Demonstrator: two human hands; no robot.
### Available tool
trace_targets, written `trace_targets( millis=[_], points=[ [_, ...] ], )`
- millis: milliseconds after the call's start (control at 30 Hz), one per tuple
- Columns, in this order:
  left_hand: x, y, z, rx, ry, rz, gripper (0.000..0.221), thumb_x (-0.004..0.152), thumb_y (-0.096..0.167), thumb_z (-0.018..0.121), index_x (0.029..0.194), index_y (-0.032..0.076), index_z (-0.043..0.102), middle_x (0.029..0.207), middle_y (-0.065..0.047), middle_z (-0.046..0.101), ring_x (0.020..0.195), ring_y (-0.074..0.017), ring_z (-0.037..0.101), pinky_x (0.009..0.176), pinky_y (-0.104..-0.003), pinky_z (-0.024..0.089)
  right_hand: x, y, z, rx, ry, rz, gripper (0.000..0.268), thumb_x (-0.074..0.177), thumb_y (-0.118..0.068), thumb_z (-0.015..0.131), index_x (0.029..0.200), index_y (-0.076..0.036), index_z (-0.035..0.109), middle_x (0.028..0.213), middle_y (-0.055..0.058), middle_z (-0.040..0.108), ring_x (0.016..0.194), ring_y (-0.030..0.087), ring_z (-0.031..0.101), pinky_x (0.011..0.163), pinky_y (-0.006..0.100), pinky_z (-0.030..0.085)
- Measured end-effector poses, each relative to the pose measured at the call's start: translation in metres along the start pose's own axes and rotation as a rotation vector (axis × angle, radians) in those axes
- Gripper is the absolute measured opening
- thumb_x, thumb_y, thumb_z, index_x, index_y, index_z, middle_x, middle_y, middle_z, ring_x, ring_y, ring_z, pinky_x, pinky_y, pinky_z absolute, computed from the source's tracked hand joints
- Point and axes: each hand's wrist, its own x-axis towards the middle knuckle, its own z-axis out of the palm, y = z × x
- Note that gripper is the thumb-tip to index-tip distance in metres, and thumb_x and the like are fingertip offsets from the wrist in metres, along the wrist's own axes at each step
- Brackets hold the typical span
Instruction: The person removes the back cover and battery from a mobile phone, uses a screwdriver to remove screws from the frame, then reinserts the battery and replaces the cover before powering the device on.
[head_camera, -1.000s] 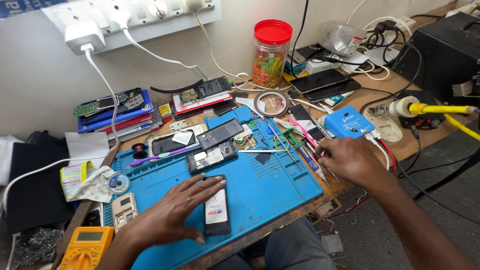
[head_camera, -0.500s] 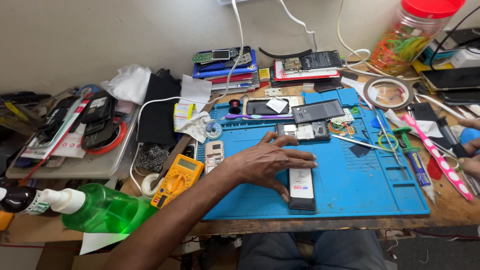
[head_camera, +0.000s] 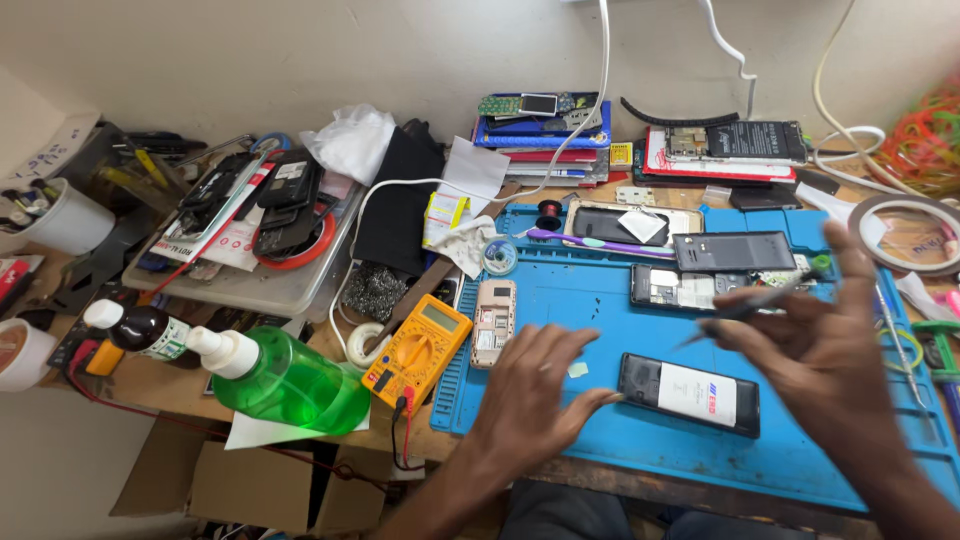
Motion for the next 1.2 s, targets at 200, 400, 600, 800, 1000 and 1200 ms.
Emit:
trace_targets(
  millis=[200,400,600,800,1000,1200],
  points=[
    [-0.025,0.001,0.002,-0.201,0.1,-0.222,0.035,0.088,0.019,0.081,0.116,0.003,0.067,0.09,-0.01,0.065,0.085,-0.0233,0.065,0.072,-0.041,0.053,0.048,-0.009,0.055,-0.164,-0.117,-0.146,0.078,0.091,0.002,0.068,0.151,-0.009,0.021,0.107,0.017,0.072,0.101,0.026,0.077,0.084,0.035,0.065],
    [-0.026,-0.006,0.004,-0.276,0.09,-0.305,0.034,0.088,0.02,0.082,0.115,0.004,0.069,0.088,-0.008,0.065,0.08,-0.0209,0.063,0.066,-0.038,0.052,0.052,0.008,0.068,-0.211,-0.158,-0.145,0.072,0.091,-0.001,0.069,0.148,-0.009,0.025,0.105,0.013,0.075,0.1,0.022,0.077,0.084,0.033,0.066],
    [-0.027,-0.008,0.006,-0.288,0.071,-0.305,0.034,0.088,0.019,0.082,0.115,0.005,0.069,0.088,-0.008,0.064,0.081,-0.0206,0.063,0.066,-0.038,0.052,0.053,0.012,0.07,-0.283,-0.169,-0.119,0.071,0.09,-0.003,0.07,0.146,-0.009,0.026,0.104,0.012,0.077,0.098,0.021,0.078,0.082,0.033,0.066],
    [-0.025,-0.006,0.005,-0.284,0.056,-0.306,0.034,0.087,0.02,0.082,0.116,0.005,0.069,0.088,-0.008,0.065,0.083,-0.0212,0.064,0.069,-0.039,0.052,0.051,0.011,0.07,-0.3,-0.182,-0.119,0.071,0.09,-0.005,0.07,0.145,-0.009,0.027,0.105,0.011,0.078,0.097,0.021,0.078,0.082,0.033,0.066],
    [-0.015,-0.006,0.007,-0.247,-0.058,-0.259,0.058,0.08,0.022,0.085,0.13,0.006,0.061,0.108,-0.01,0.072,0.101,-0.0259,0.065,0.085,-0.042,0.053,0.038,0.006,0.057,-0.031,-0.163,-0.108,0.073,0.092,0.005,0.066,0.149,-0.01,0.024,0.109,0.016,0.07,0.103,0.025,0.076,0.088,0.035,0.065],
    [0.0,-0.01,0.019,-0.237,-0.158,-0.197,0.091,0.071,0.027,0.089,0.148,0.007,0.044,0.128,-0.01,0.068,0.109,-0.0281,0.061,0.094,-0.042,0.05,0.0,0.001,0.037,0.091,-0.051,-0.114,0.074,0.093,0.008,0.066,0.15,-0.009,0.021,0.114,0.02,0.068,0.108,0.028,0.074,0.095,0.037,0.063]
  ],
)
